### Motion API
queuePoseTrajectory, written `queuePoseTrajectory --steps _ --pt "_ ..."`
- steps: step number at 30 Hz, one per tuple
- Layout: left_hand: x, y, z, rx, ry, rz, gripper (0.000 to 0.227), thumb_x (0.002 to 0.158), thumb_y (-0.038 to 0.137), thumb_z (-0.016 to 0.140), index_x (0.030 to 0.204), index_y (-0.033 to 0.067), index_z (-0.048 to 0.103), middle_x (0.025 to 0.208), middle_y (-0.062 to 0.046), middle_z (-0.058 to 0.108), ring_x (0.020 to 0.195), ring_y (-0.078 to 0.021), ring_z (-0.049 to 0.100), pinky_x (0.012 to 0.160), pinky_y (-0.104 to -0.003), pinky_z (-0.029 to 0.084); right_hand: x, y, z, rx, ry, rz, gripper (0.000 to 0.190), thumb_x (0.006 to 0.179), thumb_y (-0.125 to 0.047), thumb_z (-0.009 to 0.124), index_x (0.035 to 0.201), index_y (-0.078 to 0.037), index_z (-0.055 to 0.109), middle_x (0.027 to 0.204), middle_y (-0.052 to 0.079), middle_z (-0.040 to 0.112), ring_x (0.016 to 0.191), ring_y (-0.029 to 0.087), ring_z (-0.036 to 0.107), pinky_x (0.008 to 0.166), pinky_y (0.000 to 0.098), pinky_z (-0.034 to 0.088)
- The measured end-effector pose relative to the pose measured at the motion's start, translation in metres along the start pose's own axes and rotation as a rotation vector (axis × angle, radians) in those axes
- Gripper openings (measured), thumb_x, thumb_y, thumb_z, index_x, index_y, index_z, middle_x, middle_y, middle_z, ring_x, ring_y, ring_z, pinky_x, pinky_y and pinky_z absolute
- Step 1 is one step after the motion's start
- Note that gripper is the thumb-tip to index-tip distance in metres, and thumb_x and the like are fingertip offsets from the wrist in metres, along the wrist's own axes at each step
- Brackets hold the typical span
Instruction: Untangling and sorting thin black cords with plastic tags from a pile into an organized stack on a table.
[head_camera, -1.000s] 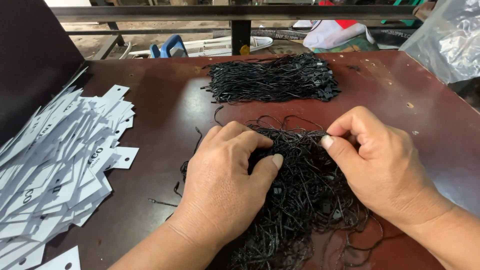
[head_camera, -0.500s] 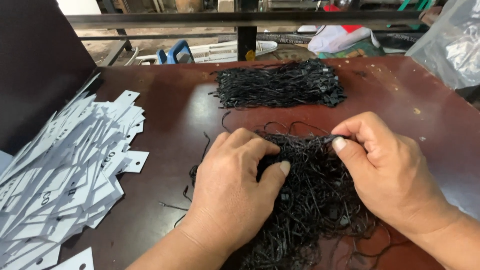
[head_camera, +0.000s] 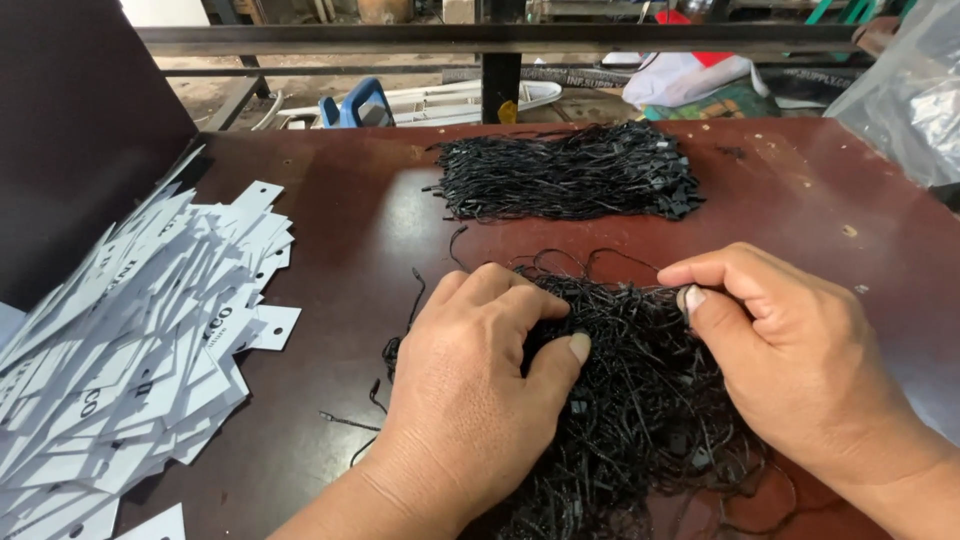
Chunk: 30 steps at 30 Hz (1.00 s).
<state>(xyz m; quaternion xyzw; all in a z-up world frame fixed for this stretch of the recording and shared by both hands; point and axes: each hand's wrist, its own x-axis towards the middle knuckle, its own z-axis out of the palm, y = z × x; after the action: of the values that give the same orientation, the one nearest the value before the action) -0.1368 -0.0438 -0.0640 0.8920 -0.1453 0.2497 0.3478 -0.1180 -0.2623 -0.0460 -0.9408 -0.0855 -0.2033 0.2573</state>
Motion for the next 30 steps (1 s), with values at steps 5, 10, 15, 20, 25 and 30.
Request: queuePoseTrajectory --steps 5,10,15,20,25,30 --pt "0.0 0.0 0.001 0.01 0.012 0.018 0.022 0.083 0.035 0.071 0.092 0.0164 0.078 0.088 0.003 0.069 0.08 -0.0267 0.058 0.073 -0.043 0.049 -0.001 0.001 -0.001 0.027 0.05 -0.109 0.015 0.092 -0.012 0.066 0.1 -0.017 0.079 0.092 -0.009 0.077 0.081 0.009 0.069 0.079 0.0268 0.049" --pt "-0.001 0.001 0.001 0.008 0.021 0.01 0.022 0.082 0.035 0.071 0.092 0.0175 0.079 0.09 0.003 0.07 0.083 -0.0265 0.06 0.076 -0.042 0.049 -0.001 -0.007 -0.004 0.031 0.04 0.055 0.02 0.087 -0.016 0.072 0.104 -0.022 0.081 0.089 -0.009 0.08 0.074 0.008 0.069 0.074 0.0272 0.051" --pt "0.0 0.002 0.0 0.008 0.005 -0.014 0.024 0.083 0.038 0.07 0.093 0.0181 0.08 0.091 0.004 0.07 0.086 -0.0253 0.061 0.076 -0.043 0.05 -0.003 0.0 -0.005 0.03 0.056 0.202 0.007 0.093 -0.026 0.073 0.098 -0.02 0.075 0.072 -0.005 0.07 0.066 0.013 0.059 0.069 0.0305 0.047" --pt "0.001 0.003 0.0 0.019 -0.03 -0.057 0.024 0.083 0.039 0.07 0.093 0.0203 0.08 0.092 0.006 0.071 0.089 -0.0233 0.061 0.074 -0.043 0.051 0.0 0.004 -0.007 0.114 0.061 0.228 0.006 0.098 -0.024 0.066 0.099 -0.018 0.07 0.061 0.002 0.071 0.059 0.013 0.067 0.072 0.029 0.05" --pt "0.001 0.005 -0.003 0.015 -0.051 -0.089 0.026 0.082 0.041 0.07 0.094 0.021 0.081 0.094 0.007 0.073 0.092 -0.0218 0.062 0.076 -0.043 0.051 0.005 -0.01 -0.012 0.108 0.022 0.375 0.009 0.094 -0.023 0.068 0.099 -0.022 0.075 0.071 0.0 0.075 0.07 0.011 0.067 0.077 0.0286 0.048" --pt "0.002 0.005 -0.003 0.002 -0.078 -0.111 0.025 0.083 0.04 0.068 0.096 0.0213 0.08 0.095 0.008 0.073 0.093 -0.0204 0.062 0.08 -0.04 0.05 0.006 -0.009 -0.012 0.155 -0.002 0.383 0.017 0.097 -0.022 0.061 0.1 -0.021 0.078 0.071 0.002 0.077 0.072 0.012 0.071 0.078 0.0281 0.05"
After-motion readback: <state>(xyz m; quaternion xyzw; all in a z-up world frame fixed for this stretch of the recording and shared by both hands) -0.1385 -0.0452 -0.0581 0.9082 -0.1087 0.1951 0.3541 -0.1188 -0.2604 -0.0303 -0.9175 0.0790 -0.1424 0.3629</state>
